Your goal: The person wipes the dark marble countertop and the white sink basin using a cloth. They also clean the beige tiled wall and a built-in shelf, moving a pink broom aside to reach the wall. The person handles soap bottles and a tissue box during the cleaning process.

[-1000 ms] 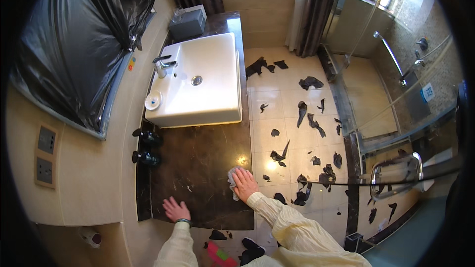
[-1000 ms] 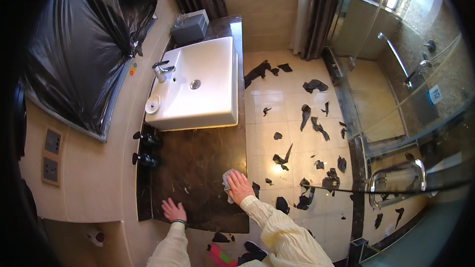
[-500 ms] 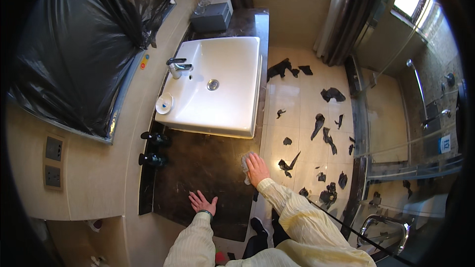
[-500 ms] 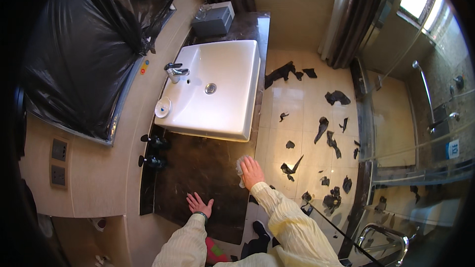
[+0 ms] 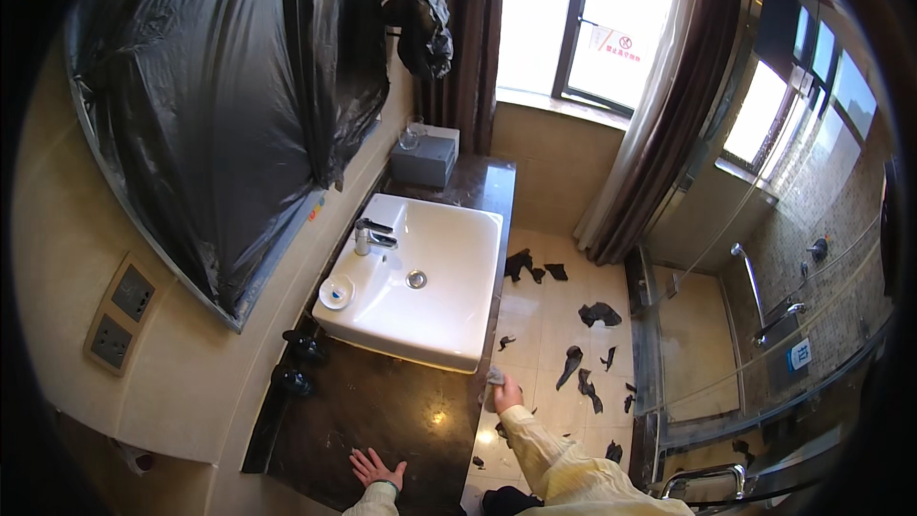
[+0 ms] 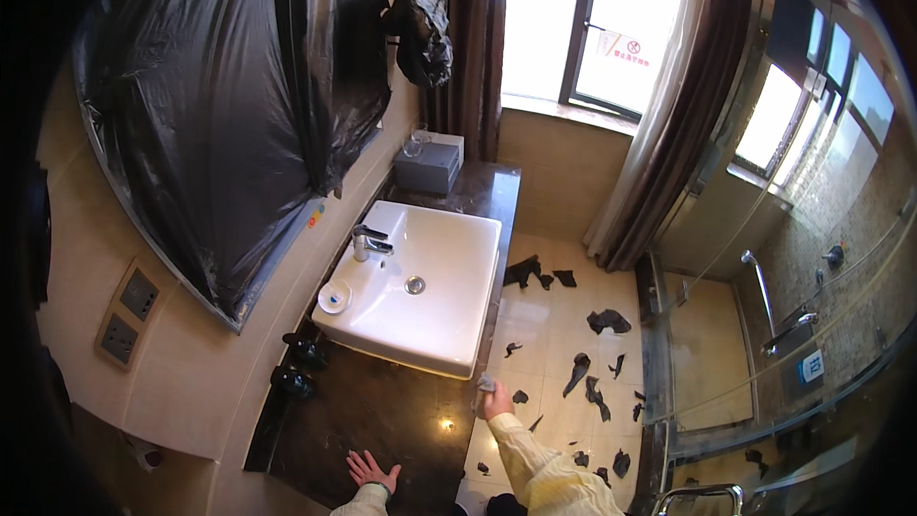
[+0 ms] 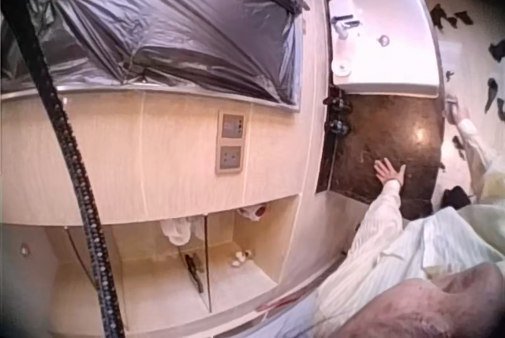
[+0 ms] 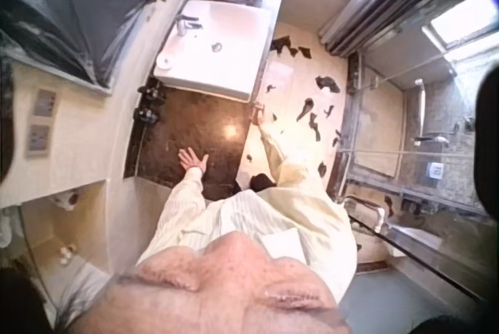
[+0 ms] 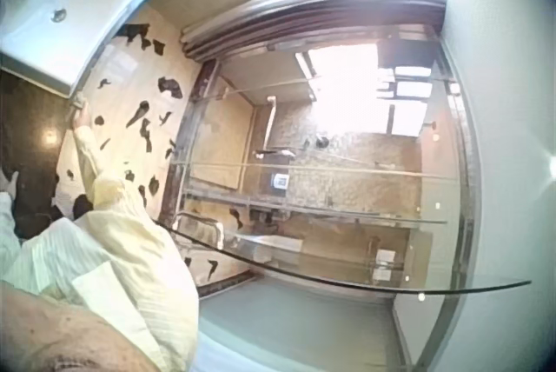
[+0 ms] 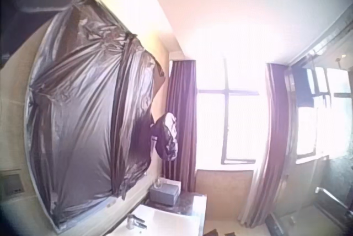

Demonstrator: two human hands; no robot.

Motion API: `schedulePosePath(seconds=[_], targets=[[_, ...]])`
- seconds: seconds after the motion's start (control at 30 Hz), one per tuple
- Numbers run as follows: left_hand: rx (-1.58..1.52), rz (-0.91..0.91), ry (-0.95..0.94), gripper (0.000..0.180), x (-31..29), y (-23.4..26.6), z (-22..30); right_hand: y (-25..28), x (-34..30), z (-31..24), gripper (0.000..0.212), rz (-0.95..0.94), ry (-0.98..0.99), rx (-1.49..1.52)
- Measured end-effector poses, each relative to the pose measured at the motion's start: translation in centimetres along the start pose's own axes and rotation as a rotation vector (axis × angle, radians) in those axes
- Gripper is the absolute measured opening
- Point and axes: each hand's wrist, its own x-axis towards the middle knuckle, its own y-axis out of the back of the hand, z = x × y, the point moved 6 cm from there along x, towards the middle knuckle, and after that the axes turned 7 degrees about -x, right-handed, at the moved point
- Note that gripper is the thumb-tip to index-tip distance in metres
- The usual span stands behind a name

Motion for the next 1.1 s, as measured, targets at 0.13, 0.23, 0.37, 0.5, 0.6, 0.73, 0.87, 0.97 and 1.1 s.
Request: schedulePosePath(seconds=[0.13,0.23,0.37,0.5,0.6,0.73,0.87,0.97,1.1], targets=[[-0.012,0.022,0.007,0.105,-0.2,0.7,-0.8,3.8,4.7,-6.5,0.03,0.237,0.223,0.064],[0.133,0.047,-0.007,0.095,-2.0,2.0,2.0,1.9,8.7,-7.6,0.037,0.268,0.316,-0.08],[0.076,-0.056,0.04,0.105,-0.9,1.3,1.7,-2.4,10.4,-8.8,0.057,0.157,0.248,-0.18],[0.195,-0.139,0.182,0.096,0.1,2.5,3.5,-1.8,13.8,-10.2,0.064,0.119,0.2,-0.218],[-0.116,-0.093,0.196,0.082,1.9,5.5,11.0,-0.7,19.0,-8.8,0.067,0.1,0.139,-0.204],[-0.834,0.324,0.008,0.082,8.3,7.7,18.6,-0.6,24.9,-9.3,0.068,0.104,0.13,-0.206],[-0.976,0.572,0.015,0.072,11.9,7.9,26.6,-0.6,28.5,-8.9,0.07,0.173,0.145,-0.227],[-0.828,0.889,0.178,0.069,13.3,6.9,27.8,-1.0,29.8,-9.3,0.07,0.181,0.165,-0.22],[-0.763,1.097,0.145,0.067,12.9,6.1,28.6,-1.1,30.7,-8.3,0.067,0.188,0.169,-0.222]])
